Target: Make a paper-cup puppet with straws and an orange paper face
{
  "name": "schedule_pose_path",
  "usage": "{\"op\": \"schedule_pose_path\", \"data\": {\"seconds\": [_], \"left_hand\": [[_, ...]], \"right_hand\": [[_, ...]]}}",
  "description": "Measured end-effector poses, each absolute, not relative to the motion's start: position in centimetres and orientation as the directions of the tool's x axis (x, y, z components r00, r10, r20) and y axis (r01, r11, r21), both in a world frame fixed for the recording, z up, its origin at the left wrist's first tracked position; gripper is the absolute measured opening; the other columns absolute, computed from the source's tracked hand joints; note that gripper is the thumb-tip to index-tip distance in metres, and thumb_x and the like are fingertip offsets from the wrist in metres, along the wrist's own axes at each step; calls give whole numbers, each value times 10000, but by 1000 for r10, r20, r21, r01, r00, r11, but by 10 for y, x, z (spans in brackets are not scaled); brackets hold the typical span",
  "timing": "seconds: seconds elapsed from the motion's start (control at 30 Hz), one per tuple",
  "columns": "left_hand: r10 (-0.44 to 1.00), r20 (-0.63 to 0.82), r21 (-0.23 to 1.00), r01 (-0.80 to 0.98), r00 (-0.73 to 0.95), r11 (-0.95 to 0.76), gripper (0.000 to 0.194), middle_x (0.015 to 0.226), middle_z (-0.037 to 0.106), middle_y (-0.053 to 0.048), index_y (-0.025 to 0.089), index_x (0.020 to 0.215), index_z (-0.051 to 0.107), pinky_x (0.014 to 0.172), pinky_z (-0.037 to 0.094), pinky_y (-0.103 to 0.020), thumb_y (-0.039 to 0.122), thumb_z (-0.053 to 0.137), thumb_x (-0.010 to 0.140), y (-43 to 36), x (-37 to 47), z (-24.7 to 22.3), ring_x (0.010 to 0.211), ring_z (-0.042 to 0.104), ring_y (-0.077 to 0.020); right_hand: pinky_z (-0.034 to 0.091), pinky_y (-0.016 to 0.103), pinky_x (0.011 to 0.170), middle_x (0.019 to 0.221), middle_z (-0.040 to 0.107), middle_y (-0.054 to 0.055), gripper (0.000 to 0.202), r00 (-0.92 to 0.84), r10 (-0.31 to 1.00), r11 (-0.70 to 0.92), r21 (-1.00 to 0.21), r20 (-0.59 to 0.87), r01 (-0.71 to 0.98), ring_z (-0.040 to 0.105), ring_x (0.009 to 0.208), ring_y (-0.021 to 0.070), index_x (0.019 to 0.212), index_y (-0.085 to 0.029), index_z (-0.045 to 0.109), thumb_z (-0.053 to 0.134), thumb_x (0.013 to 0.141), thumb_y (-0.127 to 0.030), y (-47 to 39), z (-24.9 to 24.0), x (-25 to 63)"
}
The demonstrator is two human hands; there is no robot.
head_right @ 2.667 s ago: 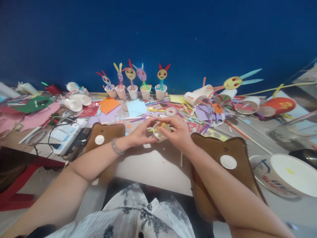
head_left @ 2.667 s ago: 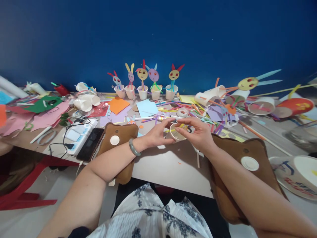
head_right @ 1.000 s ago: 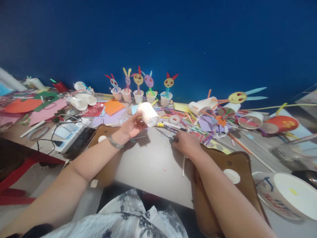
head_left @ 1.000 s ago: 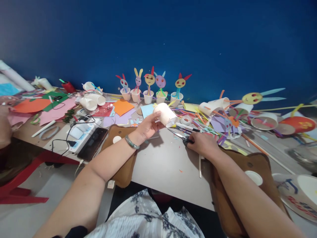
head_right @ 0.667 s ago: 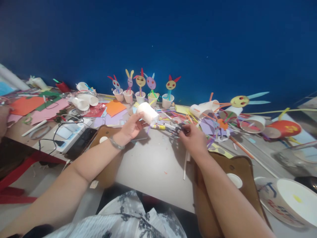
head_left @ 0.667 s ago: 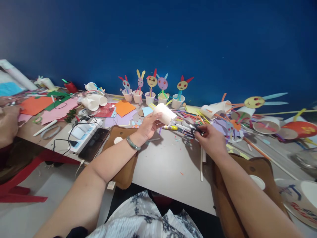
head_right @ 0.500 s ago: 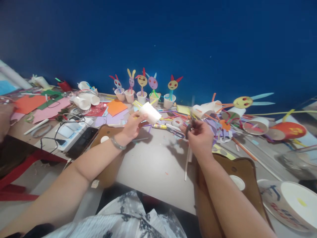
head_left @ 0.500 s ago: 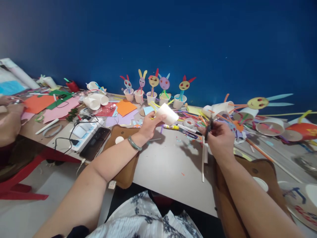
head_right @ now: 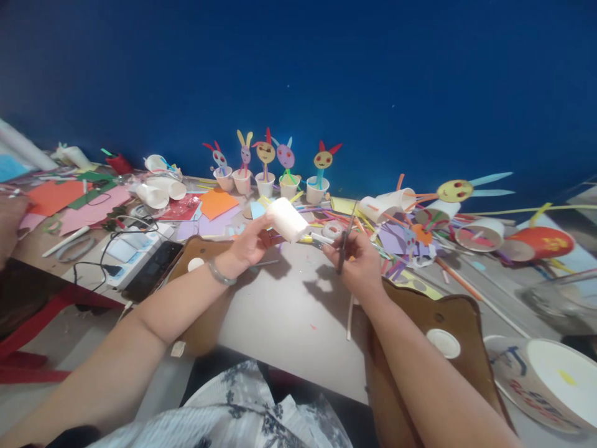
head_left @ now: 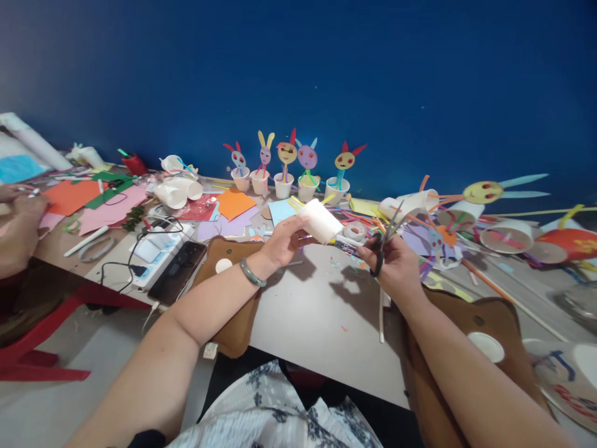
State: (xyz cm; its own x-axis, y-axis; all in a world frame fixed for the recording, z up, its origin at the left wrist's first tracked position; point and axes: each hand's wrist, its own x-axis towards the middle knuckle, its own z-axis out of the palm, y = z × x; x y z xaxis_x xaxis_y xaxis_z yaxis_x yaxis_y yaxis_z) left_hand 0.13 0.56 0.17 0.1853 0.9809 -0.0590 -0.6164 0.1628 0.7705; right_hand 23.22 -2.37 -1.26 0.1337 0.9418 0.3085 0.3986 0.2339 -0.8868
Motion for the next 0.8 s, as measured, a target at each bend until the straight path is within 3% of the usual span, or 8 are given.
{"op": "schedule_pose_path", "data": {"seconds": [0.13,0.3,0.63,0.8], "left_hand": [[959,-179,642,-713,220,284,374,928,740,-50,185,1016,693,945,578,-461,358,840,719,5,-2,8,835,722,-221],[930,-178,586,-724,322,363,355,895,756,-57,190,1005,680,945,588,-473,375,817,734,-3,-1,8,803,741,-231],[901,-249,530,-729,354,433,327,790,744,-70,145,1047,671,897,606,-410,391,735,842,-13,11,8,748,738,-216],[901,-279,528,-730,333,433,337,739,722,-61,138,1049,668,930,592,-434,409,716,855,-16,15,8,756,751,-234]], "right_hand": [[477,357,675,692,593,4,385,27,887,340,-694,460,635,556,662,194,794,-251,572,774,715,-569,-32,-10,231],[466,392,735,651,589,38,306,-64,814,365,-422,577,830,575,693,240,771,-260,567,663,794,-550,-38,-9,230],[434,397,770,651,652,58,307,-77,806,266,-244,587,933,614,665,242,814,-236,631,589,882,-533,-40,-10,238],[425,396,793,687,691,78,296,-81,818,230,-195,570,953,651,700,250,819,-227,649,587,890,-508,-40,-9,241]]}}
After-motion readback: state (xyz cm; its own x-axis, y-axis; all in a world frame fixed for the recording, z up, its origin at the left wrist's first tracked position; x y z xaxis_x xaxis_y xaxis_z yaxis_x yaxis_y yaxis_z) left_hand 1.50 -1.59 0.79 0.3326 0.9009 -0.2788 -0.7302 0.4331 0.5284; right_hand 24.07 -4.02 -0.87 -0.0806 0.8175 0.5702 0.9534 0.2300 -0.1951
